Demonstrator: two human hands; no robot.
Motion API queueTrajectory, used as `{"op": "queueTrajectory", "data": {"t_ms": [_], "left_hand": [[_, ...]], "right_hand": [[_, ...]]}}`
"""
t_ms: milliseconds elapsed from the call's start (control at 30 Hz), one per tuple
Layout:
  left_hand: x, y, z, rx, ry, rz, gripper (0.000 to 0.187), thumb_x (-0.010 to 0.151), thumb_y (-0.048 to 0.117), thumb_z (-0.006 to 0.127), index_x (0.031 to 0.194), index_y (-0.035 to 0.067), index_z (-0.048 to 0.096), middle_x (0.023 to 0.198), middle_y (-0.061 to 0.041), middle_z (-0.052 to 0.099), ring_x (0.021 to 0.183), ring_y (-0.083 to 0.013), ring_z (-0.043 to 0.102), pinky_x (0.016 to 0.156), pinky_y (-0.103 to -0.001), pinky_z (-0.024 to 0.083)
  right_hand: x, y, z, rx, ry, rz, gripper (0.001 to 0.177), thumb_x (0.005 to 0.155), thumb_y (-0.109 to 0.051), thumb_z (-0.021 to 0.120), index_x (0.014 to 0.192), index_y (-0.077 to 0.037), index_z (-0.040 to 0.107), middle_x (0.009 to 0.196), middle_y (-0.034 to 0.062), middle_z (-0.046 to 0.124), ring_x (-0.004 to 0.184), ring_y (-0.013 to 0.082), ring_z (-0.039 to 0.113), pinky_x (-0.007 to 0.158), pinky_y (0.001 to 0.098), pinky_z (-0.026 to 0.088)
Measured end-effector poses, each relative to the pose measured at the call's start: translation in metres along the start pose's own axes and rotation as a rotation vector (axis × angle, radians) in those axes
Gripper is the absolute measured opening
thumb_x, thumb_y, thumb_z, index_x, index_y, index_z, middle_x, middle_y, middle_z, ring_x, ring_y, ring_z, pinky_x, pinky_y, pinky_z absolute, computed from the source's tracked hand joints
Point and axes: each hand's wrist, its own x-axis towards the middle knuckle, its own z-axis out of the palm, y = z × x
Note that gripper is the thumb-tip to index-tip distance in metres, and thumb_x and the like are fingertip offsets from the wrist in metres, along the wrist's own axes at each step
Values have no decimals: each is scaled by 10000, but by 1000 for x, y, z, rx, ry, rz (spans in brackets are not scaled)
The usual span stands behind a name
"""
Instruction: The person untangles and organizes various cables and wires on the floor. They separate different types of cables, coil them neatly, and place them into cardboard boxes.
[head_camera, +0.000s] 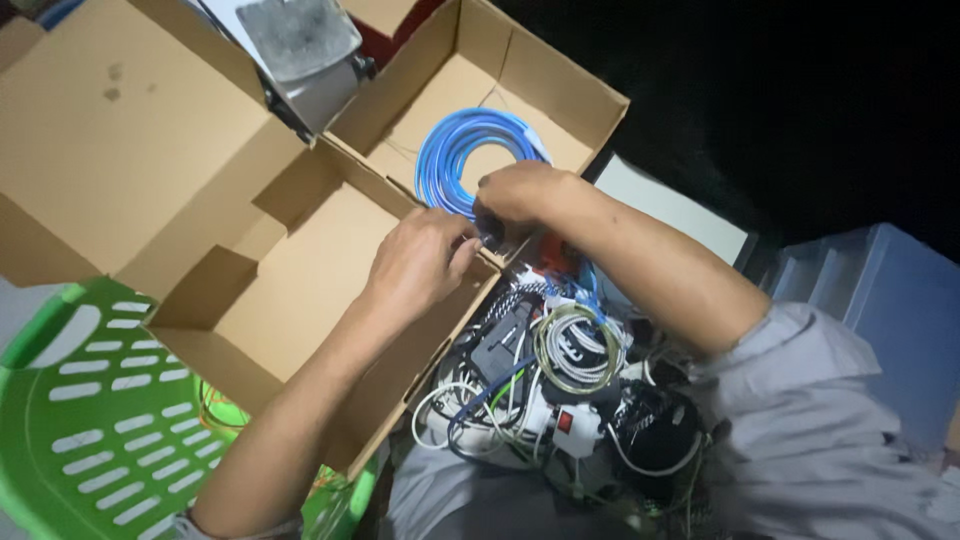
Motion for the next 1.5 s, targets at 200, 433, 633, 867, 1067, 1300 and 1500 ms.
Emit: {"op": "queueTrajectory", "data": {"t_ms": [200, 433, 633, 867, 1067, 1300, 1500], "left_hand": [[-13, 8, 3, -25, -22, 28, 160, 842, 209, 750, 935, 78, 764, 936, -173, 722, 899, -391, 658, 793, -501, 526], [-21, 1, -10, -42, 52, -64, 160, 901, 204, 713, 976, 63, 724, 912, -156, 732, 879, -376, 684, 787, -489, 532], [-17, 2, -26, -84, 1, -110, 193, 927, 231, 700, 1022, 62, 702, 882, -169, 747, 823, -380, 715, 738, -495, 547], [-17, 9, -30, -88, -30, -96, 191, 928, 227, 701, 1039, 72, 711, 932, -170, 756, 857, -371, 729, 747, -473, 560], [-20, 34, -38, -101, -57, -11, 206, 916, 203, 695, 1068, 65, 694, 925, -170, 746, 849, -384, 715, 727, -490, 547], [-39, 83, -36, -174, -134, 261, 274, 924, 208, 703, 1132, 36, 657, 1028, -198, 715, 968, -407, 672, 814, -488, 526], [-47, 119, -17, -106, -179, 420, 370, 918, 189, 711, 1227, 5, 625, 1030, -199, 666, 967, -406, 622, 832, -493, 501]], "right_hand": [[12, -9, 5, -84, -25, 16, 259, 795, -168, 756, 1048, -137, 798, 1065, 150, 734, 1032, 357, 706, 874, 471, 558], [-59, -9, -41, 161, 164, 13, 371, 766, -178, 794, 1124, -112, 727, 985, 153, 734, 937, 348, 697, 805, 473, 537], [-152, -46, -64, 183, 487, -246, 305, 751, -181, 757, 1034, -75, 722, 893, 132, 724, 854, 344, 691, 731, 467, 547], [-144, -113, -29, -42, 244, -317, 174, 842, -103, 653, 995, -25, 680, 904, 165, 692, 941, 354, 688, 774, 471, 561], [-182, -107, -31, 114, 511, -423, 246, 809, -104, 671, 1038, -15, 656, 1109, 165, 683, 1026, 336, 648, 759, 437, 543], [-277, -109, -24, 180, 620, -154, 434, 793, -170, 750, 1184, -19, 637, 976, 139, 698, 924, 328, 655, 775, 452, 542], [-335, -110, 23, 349, 564, 269, 692, 839, -185, 746, 1483, -103, 508, 906, 197, 690, 819, 397, 672, 721, 487, 535]]}}
